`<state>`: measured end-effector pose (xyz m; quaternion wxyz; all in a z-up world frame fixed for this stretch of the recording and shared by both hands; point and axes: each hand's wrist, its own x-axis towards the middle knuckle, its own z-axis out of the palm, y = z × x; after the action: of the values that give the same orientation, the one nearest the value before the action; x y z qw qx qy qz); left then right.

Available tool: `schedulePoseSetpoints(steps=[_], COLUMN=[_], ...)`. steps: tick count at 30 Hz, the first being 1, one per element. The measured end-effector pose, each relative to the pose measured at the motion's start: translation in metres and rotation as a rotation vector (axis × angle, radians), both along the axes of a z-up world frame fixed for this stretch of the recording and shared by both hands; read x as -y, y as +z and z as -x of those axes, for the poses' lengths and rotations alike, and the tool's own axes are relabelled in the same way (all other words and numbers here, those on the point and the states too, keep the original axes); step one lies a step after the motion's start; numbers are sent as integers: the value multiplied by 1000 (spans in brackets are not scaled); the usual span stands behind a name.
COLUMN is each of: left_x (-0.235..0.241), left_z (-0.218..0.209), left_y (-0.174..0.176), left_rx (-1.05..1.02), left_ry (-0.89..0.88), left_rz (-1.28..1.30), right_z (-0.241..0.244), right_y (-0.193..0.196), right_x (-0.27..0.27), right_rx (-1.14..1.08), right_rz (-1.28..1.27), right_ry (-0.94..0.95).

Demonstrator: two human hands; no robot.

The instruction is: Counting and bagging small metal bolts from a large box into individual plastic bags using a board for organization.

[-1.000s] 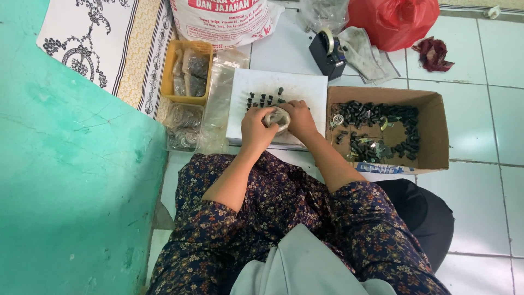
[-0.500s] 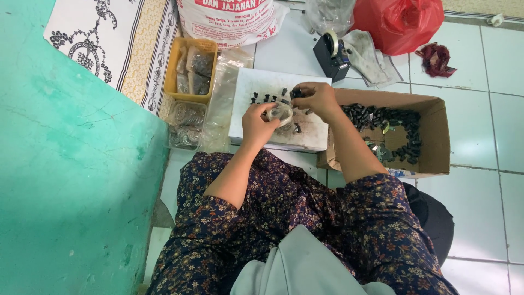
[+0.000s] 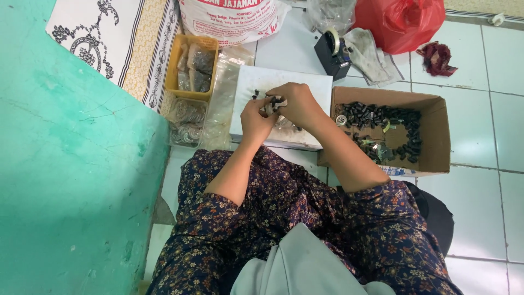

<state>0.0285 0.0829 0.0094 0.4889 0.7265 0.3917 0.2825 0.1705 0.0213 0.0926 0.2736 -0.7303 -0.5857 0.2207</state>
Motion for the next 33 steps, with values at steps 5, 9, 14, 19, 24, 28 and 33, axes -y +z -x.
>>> schedulePoseSetpoints(steps=[5,9,14,19,24,28,33], left_x=[-8,-19,-33,-39,-22,-17,-15], left_z=[5,18,30,23,25,19,10], left_y=[-3,3,9,-20,14,12,0], left_rx=[-47,-11,20,-85,64,140,39], left_ry=[14,76,199,173,155,133,100], left_rz=[13,82,89,28,197,262,249], right_z=[9,-6,-30,-6,6,7,-1], right_y=[-8,-21,-71,-98,-131,-134,-138], right_x=[-2,-1,-18,-20,-11,-1,5], right_rx=[-46,-138,-170,-49,496,694,633], right_rz=[-52,-189,-121,52,85,-196,-83], right_ry=[-33,-155,-233,-131,-35,27,-27])
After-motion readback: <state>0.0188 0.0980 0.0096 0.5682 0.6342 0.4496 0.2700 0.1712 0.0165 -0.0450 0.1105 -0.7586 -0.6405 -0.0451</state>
